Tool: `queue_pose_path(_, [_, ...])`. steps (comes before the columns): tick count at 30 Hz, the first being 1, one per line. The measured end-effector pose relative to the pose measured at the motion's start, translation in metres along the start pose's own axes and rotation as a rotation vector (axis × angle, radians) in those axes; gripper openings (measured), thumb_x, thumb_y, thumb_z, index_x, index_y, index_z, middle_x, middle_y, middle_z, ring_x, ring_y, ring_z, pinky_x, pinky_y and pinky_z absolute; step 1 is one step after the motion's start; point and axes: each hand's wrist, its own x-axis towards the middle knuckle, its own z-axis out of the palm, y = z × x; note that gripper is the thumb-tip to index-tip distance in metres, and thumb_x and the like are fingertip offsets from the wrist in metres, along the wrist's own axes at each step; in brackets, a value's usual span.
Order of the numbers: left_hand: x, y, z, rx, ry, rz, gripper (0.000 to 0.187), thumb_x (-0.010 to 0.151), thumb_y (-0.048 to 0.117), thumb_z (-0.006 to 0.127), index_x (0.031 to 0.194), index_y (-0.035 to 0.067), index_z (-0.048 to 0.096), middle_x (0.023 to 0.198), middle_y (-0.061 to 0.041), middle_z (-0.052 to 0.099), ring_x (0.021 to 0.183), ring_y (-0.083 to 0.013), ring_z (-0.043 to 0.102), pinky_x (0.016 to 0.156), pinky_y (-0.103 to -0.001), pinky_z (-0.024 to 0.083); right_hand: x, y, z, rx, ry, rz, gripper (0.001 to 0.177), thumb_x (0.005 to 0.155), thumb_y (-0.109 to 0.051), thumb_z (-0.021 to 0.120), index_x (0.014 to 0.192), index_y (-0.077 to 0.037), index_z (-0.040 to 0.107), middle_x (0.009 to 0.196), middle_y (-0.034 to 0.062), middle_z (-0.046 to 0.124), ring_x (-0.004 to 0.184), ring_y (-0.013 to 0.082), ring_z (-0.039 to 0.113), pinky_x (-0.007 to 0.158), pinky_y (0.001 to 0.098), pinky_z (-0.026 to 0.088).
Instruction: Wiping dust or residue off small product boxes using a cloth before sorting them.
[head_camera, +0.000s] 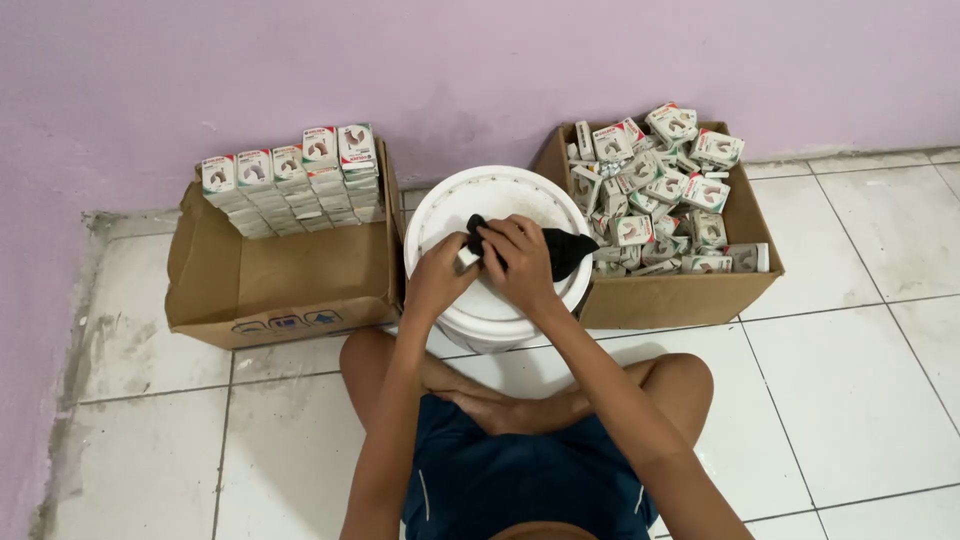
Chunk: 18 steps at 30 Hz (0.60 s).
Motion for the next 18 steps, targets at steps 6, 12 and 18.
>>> queue_pose_path(6, [0.002, 0.000, -0.002, 0.000, -0.008, 0.049, 0.042, 0.091, 0.024, 0.075, 0.131, 0.015, 0.066, 0.122, -0.012, 0.070, 0.119, -0.0329, 0.066, 0.099, -0.047, 0.054, -0.005, -0.013, -0.018, -0.021, -0.202, 0.093, 0.041, 0.108, -0.016, 0.054, 0.145, 0.001, 0.056, 0.146, 0.0226, 0.056, 0.139, 0.0384, 0.048, 0.118, 0.0511, 0.033])
queue_pose_path(12, [-0.002, 0.004, -0.007, -0.005, 0.001, 0.084, 0.033, 0.095, 0.017, 0.069, 0.127, 0.008, 0.067, 0.109, -0.022, 0.071, 0.111, -0.0425, 0.067, 0.095, -0.054, 0.054, -0.011, -0.016, -0.019, -0.044, -0.360, 0.105, 0.061, 0.106, -0.021, 0.056, 0.160, -0.001, 0.034, 0.170, 0.0190, 0.022, 0.156, 0.0344, 0.022, 0.130, 0.0484, 0.014])
queue_pose_path(18, [0.001, -0.015, 0.005, 0.003, 0.039, 0.056, 0.016, 0.095, 0.015, 0.069, 0.109, 0.009, 0.073, 0.092, -0.013, 0.074, 0.092, -0.0311, 0.072, 0.083, -0.045, 0.057, -0.014, -0.015, -0.017, 0.078, -0.344, -0.042, 0.055, 0.102, 0.003, 0.045, 0.156, -0.008, 0.045, 0.167, 0.0119, 0.033, 0.152, 0.0275, 0.034, 0.129, 0.0442, 0.021])
